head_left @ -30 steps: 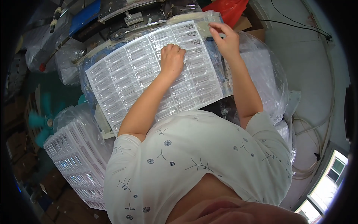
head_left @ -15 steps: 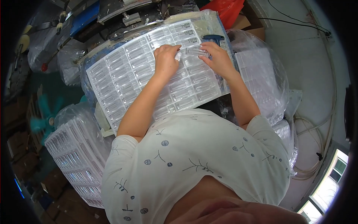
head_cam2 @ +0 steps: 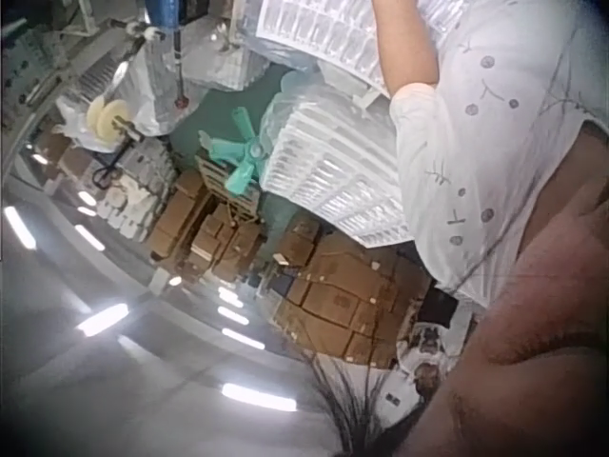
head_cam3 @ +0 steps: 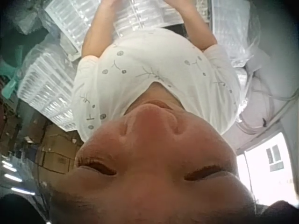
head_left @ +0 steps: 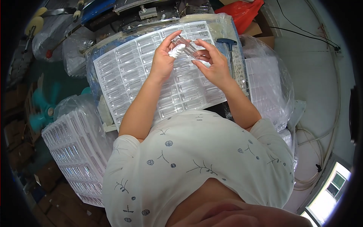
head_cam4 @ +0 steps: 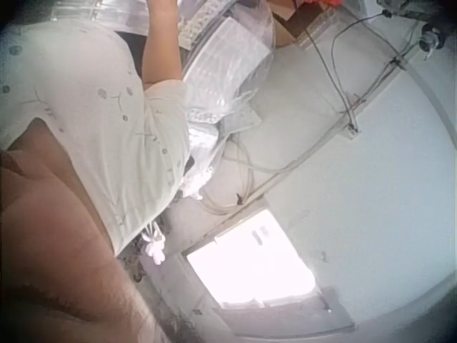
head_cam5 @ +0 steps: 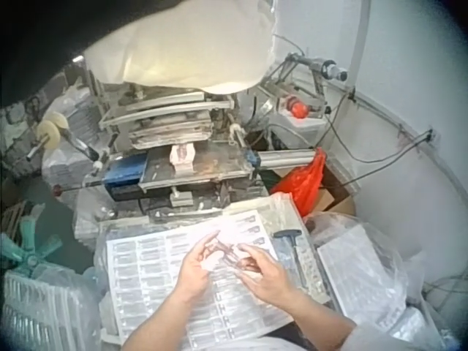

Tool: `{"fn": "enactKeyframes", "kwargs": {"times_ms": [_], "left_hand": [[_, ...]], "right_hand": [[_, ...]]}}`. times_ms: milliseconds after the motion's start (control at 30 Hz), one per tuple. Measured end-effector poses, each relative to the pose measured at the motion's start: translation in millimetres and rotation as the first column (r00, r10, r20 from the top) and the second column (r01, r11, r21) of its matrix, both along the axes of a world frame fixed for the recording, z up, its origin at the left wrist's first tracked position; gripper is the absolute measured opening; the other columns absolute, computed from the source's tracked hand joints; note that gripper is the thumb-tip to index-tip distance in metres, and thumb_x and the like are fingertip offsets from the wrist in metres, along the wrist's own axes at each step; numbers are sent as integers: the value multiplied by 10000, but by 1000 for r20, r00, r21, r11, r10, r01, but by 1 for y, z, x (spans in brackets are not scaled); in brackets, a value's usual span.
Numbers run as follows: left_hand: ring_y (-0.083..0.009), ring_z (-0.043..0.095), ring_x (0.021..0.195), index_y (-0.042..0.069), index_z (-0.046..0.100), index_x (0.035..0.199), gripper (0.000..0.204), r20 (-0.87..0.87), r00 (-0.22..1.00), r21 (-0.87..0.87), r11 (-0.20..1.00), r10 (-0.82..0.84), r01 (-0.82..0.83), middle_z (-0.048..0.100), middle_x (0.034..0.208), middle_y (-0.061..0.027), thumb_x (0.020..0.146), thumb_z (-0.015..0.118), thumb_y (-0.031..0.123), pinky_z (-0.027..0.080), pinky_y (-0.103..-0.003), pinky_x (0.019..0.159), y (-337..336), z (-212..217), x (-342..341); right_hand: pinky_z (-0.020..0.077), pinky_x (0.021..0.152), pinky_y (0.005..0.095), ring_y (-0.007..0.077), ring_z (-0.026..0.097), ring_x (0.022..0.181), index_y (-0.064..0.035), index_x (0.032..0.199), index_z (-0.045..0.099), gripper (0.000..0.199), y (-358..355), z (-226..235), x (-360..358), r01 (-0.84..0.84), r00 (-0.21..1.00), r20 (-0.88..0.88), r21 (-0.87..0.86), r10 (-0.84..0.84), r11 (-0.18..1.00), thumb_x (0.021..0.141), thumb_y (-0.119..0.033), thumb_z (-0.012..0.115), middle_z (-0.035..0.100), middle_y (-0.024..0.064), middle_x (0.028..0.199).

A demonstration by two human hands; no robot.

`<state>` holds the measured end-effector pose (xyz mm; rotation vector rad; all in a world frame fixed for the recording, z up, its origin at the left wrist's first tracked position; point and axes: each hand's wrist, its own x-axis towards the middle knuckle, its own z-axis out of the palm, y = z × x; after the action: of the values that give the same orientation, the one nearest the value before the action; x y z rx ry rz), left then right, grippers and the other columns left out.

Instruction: The recorder is assembling small transparent plastic parts and placing them into a white tray.

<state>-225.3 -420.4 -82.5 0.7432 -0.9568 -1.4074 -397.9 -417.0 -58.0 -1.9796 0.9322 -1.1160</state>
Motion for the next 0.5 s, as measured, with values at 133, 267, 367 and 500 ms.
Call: {"fn": "enactKeyframes", "kwargs": {"times_ms": [133,267,367,500], "left_hand": [[-137,573,1015,67,444,1308,529,-5,1000,-30,999,20,-20,633,1080,-97,818,634,8,437,-271,895,0,0,0],[-114,578,945,61,475,1263,493,30,998,-18,998,64,-63,644,1016,-60,808,661,29,449,-253,843,1,2,-2],[-105,582,915,57,493,1237,464,56,994,-30,995,92,-90,646,1000,-53,807,665,29,457,-246,815,3,6,-4],[-81,577,911,29,510,1213,428,78,988,-6,991,131,-131,635,979,-35,817,670,58,448,-213,793,3,10,-6]], "right_hand": [[549,790,250,157,630,929,-32,1279,438,618,1,-1,2,-12,997,75,24,10,1000,724,76,688,523,129,1201],[550,788,256,160,636,935,-31,1284,428,627,3,-3,2,-11,992,127,47,5,999,725,76,689,522,137,1216],[553,781,259,162,639,930,-29,1285,426,629,3,-4,1,-3,993,122,25,0,1000,724,74,692,522,140,1220],[555,775,259,161,638,932,-32,1286,426,632,3,-7,1,0,992,124,23,-3,1000,724,71,694,519,143,1226]]}}
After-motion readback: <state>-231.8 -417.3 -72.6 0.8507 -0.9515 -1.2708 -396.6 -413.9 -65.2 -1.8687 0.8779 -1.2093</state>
